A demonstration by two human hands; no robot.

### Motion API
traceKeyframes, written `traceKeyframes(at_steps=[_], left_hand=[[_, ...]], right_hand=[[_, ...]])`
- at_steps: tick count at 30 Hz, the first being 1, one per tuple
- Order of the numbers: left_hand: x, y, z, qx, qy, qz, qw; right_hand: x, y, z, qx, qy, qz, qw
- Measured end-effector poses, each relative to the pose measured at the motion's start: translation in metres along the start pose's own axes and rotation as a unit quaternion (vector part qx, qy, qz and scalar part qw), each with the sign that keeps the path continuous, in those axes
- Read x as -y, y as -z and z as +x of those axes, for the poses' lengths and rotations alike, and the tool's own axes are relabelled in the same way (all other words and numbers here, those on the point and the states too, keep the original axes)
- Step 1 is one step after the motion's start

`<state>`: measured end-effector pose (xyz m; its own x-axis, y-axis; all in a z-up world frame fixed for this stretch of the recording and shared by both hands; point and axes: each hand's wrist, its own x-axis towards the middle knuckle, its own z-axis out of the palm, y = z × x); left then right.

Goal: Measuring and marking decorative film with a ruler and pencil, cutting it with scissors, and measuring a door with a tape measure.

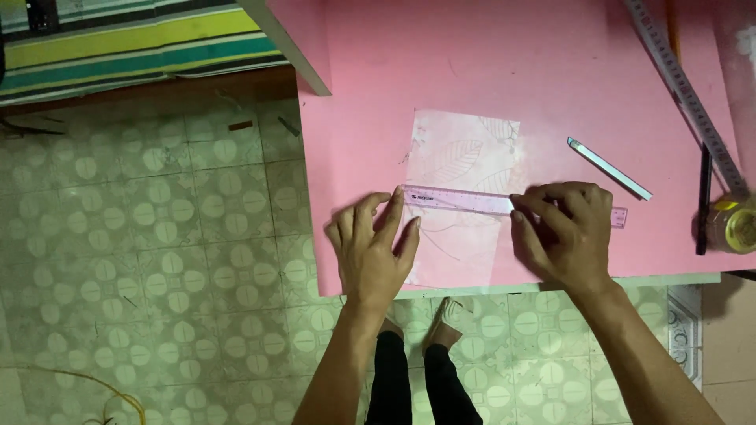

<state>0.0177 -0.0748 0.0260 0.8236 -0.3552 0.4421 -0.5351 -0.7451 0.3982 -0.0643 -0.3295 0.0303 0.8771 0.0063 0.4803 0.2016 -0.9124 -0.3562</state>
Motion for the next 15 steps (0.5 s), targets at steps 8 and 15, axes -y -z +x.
traceKeyframes(at_steps=[8, 15], left_hand=[[0.0006, -0.0015, -0.001, -0.005, -0.004, 0.001, 1.0], [0.0005, -0.004, -0.0041, 0.0, -0.003, 0.018, 1.0]], right_hand=[[-0.0006, -0.0004, -0.0004, -0.002, 0.0, 0.001, 1.0], [-0.001, -0.0006, -0.0006, -0.006, -0.002, 0.008, 1.0]])
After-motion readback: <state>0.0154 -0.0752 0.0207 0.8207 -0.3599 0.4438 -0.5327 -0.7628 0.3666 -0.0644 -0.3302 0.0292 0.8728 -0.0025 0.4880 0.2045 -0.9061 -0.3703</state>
